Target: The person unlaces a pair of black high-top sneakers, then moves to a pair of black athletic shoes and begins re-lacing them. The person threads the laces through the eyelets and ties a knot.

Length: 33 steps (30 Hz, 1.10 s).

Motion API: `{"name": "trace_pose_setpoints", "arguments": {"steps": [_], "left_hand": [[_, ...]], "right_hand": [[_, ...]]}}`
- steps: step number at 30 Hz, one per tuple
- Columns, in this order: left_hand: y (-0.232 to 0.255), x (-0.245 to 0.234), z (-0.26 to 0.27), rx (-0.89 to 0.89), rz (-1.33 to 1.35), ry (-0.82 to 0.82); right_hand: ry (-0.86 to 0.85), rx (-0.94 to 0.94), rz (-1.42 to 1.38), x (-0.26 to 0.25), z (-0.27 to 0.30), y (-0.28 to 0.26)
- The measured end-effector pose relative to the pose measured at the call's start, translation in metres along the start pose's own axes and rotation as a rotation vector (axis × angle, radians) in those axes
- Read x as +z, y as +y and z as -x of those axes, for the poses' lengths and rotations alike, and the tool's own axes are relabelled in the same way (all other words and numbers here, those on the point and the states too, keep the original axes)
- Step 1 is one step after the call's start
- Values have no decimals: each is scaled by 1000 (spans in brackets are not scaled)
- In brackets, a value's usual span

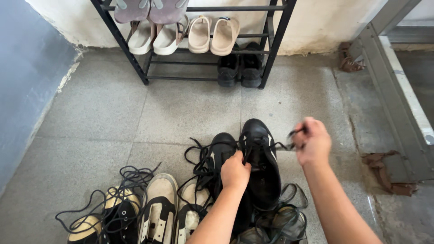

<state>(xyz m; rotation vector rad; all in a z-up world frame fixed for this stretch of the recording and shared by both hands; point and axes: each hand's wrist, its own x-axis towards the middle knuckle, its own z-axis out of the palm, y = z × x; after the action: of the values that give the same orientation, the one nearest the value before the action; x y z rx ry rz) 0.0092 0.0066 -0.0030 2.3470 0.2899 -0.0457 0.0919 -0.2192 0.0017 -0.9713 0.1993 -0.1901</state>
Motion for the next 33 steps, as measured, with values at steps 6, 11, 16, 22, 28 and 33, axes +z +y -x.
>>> {"name": "trace_pose_setpoints", "arguments": {"steps": [6,11,16,22,28,33], "left_hand": [[-5,4,0,34,-18,-2],[5,-5,3,51,-26,-58],[33,1,1,405,-130,91],[41,21,-21,588,-451,-48],[40,22,-30,472,-410,-72],[40,24,-36,30,38,162]], "right_hand": [[-463,-410,1738,13,40,59],[-69,-172,1602,-3,14,31],[-242,-380,1685,6,28,13],[-245,29,1705,13,55,41],[-125,-33,1570,-10,41,55],[-72,24,1610,-13,40,59]]}}
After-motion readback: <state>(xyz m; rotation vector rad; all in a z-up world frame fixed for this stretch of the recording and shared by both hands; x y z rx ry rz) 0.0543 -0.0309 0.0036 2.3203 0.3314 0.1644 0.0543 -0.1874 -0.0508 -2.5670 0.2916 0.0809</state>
